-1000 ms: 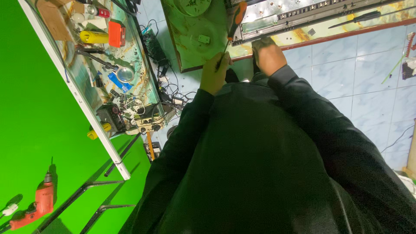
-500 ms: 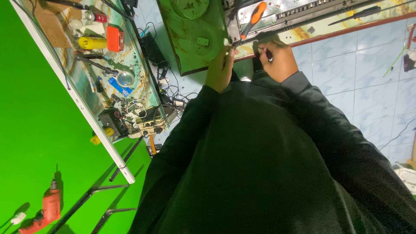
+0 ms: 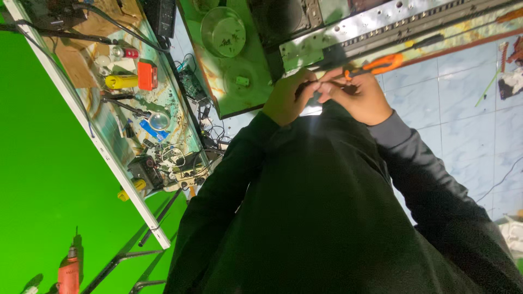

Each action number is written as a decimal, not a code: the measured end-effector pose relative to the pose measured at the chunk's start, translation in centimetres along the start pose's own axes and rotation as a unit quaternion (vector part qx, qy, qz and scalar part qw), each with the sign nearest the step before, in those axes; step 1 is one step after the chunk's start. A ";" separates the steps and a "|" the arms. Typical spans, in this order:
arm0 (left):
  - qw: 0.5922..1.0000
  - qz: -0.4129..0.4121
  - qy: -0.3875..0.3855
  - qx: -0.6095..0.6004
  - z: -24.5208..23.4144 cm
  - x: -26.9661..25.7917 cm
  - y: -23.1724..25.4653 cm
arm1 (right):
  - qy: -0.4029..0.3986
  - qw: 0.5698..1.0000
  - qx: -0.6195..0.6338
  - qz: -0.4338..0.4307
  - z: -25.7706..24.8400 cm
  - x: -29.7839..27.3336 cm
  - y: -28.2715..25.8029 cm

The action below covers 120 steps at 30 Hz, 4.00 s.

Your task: The person works on the internal components of an electronic device, using a screwdriver to remove and reinsert screws on a metal bracket. They also handle a small white plastic component, placing it into a slot on the device's circuit board.

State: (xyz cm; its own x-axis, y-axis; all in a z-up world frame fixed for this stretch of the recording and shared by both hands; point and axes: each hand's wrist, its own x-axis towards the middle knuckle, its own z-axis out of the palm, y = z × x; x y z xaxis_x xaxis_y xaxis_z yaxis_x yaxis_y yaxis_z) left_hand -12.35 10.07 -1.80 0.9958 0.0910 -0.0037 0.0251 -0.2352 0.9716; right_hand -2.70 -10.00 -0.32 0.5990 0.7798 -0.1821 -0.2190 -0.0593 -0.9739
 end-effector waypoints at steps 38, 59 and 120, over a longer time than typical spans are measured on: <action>0.853 -0.080 0.194 0.479 9.5 13.1 -8.4 | -0.002 0.950 -0.302 -0.077 -14.6 13.2 8.3; 0.866 -0.132 0.202 0.437 9.2 13.8 -7.5 | -0.049 0.857 -0.513 -0.025 -14.9 14.9 10.7; 0.972 0.023 0.163 0.169 3.3 17.2 5.2 | -0.030 0.912 -0.286 -0.293 -13.4 12.9 -12.3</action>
State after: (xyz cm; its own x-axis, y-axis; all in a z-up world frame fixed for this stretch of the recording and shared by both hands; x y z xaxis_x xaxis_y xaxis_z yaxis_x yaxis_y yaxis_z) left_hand 5.20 7.24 2.43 0.9170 0.3619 0.1675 0.0627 -0.5455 0.8358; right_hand 18.03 -7.53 7.54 0.4370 0.8133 0.3841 0.5728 0.0777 -0.8160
